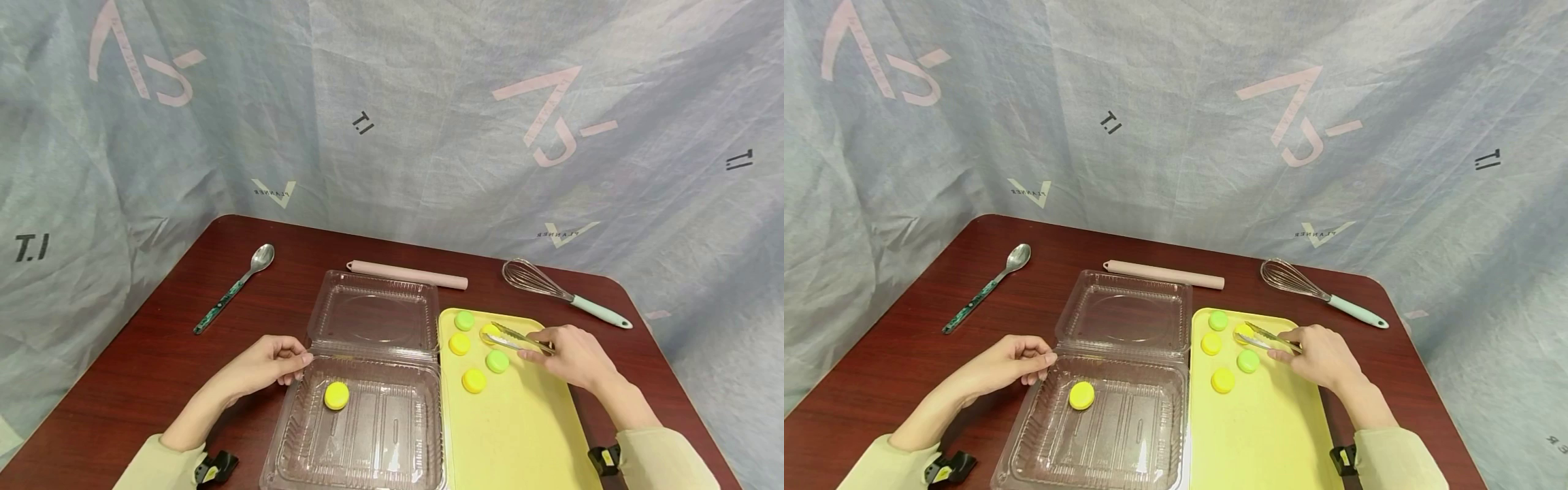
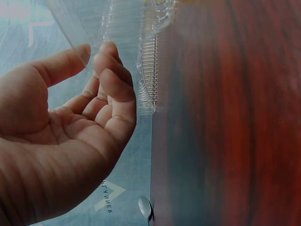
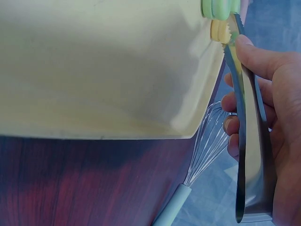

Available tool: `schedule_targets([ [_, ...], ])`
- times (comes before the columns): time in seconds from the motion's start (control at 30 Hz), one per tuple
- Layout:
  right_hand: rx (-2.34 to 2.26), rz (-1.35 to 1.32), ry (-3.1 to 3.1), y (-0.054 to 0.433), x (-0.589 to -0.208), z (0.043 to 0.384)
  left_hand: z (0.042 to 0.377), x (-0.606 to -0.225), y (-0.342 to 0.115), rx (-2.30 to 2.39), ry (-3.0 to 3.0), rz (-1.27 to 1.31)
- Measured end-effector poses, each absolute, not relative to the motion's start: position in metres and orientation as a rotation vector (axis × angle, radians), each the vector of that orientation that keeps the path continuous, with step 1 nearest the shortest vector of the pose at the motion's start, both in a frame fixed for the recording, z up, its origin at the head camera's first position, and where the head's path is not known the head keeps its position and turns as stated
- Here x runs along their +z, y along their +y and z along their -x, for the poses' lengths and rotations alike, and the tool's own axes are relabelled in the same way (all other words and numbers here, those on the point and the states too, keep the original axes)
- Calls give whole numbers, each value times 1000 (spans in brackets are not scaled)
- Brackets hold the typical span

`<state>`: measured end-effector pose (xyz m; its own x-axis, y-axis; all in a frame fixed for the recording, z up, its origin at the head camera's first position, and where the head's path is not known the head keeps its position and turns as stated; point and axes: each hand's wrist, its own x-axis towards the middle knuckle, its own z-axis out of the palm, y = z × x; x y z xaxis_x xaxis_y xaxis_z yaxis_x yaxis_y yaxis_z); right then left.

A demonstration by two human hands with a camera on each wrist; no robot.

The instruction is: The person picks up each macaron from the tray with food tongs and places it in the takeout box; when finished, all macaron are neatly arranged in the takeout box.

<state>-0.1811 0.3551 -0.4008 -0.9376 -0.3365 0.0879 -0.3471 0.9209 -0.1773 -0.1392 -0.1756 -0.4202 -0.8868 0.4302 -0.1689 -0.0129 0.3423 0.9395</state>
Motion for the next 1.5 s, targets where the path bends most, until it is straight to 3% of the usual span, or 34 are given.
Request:
schedule_targets([
  [1.0, 299, -563, -2970, 354, -380, 180, 139, -421, -176, 1565, 2225, -377],
  [1.5, 289, -663, -2912, 328, -361, 173, 138, -420, -174, 1586, 2210, -371],
])
